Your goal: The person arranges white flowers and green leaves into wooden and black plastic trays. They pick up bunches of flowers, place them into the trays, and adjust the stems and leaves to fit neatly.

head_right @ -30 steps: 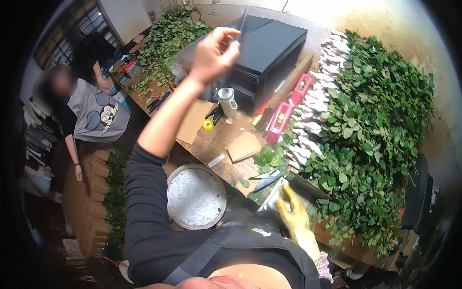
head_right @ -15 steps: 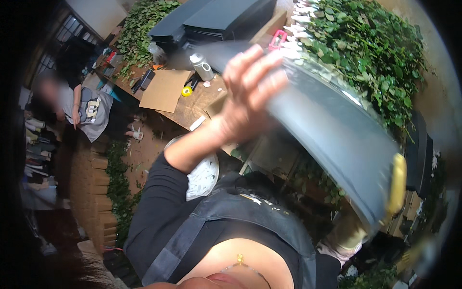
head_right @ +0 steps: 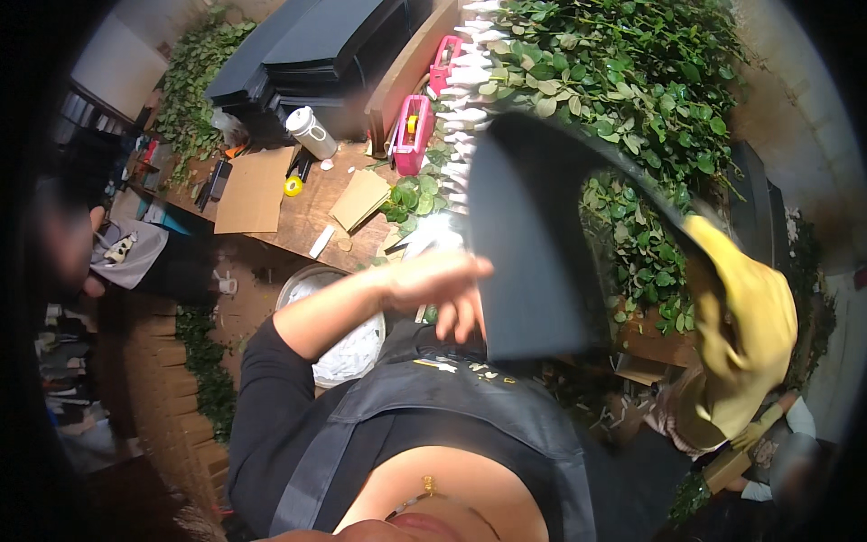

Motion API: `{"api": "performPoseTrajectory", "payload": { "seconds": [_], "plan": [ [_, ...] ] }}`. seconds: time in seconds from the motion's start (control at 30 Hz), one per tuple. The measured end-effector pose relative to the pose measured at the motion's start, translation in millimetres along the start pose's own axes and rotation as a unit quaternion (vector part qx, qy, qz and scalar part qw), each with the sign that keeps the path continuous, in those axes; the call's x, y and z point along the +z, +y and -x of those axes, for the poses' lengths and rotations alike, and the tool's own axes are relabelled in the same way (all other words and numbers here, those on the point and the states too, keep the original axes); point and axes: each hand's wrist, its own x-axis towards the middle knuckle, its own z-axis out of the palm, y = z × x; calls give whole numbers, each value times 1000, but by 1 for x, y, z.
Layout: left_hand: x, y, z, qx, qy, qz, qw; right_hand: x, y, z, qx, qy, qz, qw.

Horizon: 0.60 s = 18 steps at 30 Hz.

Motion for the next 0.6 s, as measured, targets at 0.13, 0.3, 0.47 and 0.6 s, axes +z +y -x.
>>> {"api": "performPoseTrajectory", "payload": {
  "seconds": [0.13, 0.3, 0.47, 0.6],
  "plan": [
    [-4, -59, -16, -60, -88, 160, 981, 58, -7, -41, -27, -227, -50, 972],
    [-82, -107, -6, -157, 17, 183, 970, 220, -12, -23, -17, -299, -120, 947],
    [-145, -76, 23, -347, 155, -418, 825, 291, -22, -13, -51, -227, -157, 960],
    [-157, -104, -42, -147, 151, -754, 622, 302, -20, -10, -75, -195, -114, 971]
  ]
}}
